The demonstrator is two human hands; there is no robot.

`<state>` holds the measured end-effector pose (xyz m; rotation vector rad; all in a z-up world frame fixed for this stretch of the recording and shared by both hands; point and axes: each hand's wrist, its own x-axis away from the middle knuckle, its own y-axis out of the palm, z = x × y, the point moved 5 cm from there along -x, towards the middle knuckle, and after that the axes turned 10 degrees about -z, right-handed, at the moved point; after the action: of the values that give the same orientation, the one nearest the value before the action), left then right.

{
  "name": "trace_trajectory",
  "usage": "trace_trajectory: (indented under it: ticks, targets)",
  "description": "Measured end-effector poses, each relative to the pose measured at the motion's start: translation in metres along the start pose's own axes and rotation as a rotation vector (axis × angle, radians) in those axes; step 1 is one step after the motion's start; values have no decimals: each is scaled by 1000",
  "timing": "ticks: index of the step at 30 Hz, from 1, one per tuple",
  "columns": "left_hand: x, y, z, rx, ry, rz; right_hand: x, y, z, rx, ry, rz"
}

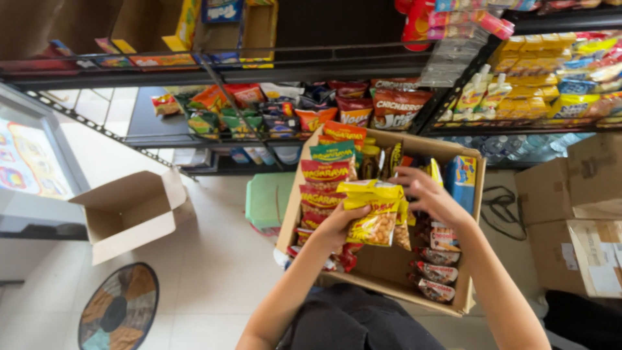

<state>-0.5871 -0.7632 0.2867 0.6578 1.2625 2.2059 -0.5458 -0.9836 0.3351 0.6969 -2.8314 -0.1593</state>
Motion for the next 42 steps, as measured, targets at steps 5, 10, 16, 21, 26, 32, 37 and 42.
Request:
trace_trajectory:
  ticks: [5,10,16,21,26,32,37,42]
  targets:
    - [-31,-20,-45,61,-55,34,17,24,56,-258,85,19]
    - [-9,38,-20,-40,-184,358,25,45,77,-420,-26,195]
    - [-25,-21,-69,132,-225,127,31,19,102,-116,-253,633]
    - [-15,-33,-50,225,-40,22,18,-49,145,-126,-152,886]
    - [1,-50,-45,240,3,111,-5,-82,156,-330,-335,959]
    - [16,-37,-36,230,31,163,-15,-105,180,-38,-492,1171]
    - [11,-43,-38,242,46,157,-14,-97,176,262,-116,1278]
    - [7,-43,-37,229,62,112,-3,-88,159,31,-197,1238]
